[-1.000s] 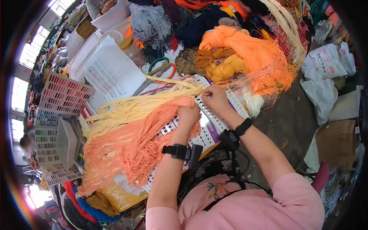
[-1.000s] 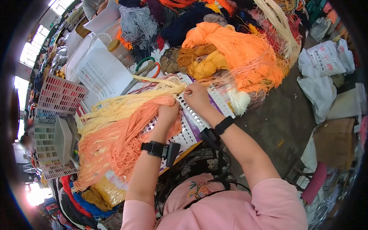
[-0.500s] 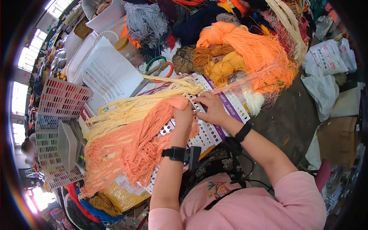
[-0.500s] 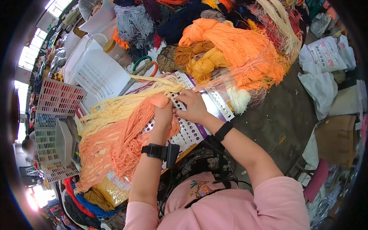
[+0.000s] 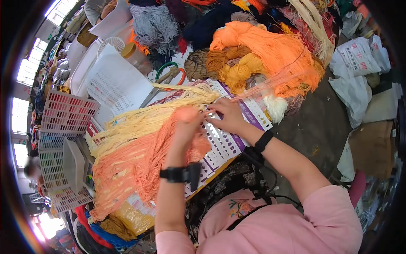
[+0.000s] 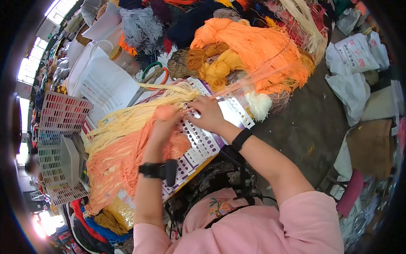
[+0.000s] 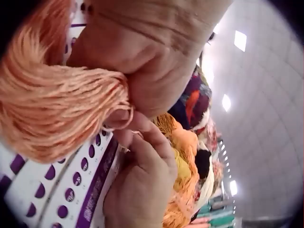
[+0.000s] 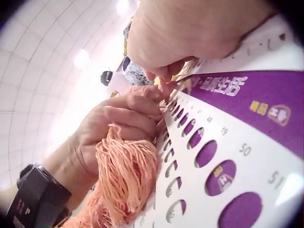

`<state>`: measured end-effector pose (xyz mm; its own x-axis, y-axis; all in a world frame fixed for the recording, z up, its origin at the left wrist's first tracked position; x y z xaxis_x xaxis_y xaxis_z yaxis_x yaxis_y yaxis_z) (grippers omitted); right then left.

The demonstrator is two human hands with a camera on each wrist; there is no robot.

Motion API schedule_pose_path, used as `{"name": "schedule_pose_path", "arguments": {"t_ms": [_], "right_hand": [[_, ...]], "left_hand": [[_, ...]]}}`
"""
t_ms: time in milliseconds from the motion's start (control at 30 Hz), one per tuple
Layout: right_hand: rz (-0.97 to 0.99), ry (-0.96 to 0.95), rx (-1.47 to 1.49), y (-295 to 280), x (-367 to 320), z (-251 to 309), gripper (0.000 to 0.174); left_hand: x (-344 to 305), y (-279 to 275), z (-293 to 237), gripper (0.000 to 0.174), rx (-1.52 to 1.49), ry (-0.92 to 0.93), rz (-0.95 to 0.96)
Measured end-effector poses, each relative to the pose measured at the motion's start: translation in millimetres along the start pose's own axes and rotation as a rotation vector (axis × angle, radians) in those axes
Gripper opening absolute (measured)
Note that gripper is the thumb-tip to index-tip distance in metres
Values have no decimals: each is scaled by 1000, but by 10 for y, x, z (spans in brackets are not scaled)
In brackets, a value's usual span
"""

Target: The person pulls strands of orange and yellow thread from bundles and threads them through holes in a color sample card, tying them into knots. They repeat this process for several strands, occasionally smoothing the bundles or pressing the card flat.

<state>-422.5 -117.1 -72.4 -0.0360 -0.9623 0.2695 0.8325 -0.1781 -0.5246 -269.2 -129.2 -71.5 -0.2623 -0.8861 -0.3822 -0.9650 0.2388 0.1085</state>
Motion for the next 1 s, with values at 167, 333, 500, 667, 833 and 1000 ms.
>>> {"name": "schedule_pose_path", "arguments": {"t_ms": [167,333,500,667,833,1000], "right_hand": [[5,-2,-198,46,-11,54,38],[22,-4,-250,72,-46,70,37],[44,-21,-298,100,-21,64,41],[90,-39,104,89,-204,548,18],[693,508,768,284,-664,1587,9],[822,621,1006,438,-769,1739,9]], "left_hand": [[-725,-1516,-472,24,-317,182,-173],[-1427,-3317,-423,24,-700,474,-670],[-1801,-1531,-615,23,-416,381,-396],[-1720,-555,-271,30,-763,354,-185],[-1823,-261,-265,41,-818,436,-98],[-2011,-357,-245,45,-961,468,-68]]}}
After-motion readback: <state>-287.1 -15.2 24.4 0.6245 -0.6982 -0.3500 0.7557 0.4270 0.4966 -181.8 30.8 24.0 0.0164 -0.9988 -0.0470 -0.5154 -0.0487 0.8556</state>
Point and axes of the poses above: each hand's wrist, its own x-axis towards the middle knuckle, its own y-axis out of the palm, z = x × y, the point moved 4 cm from there along x, towards the middle knuckle, and after that the axes turned 11 degrees about y, right-handed, at the moved point
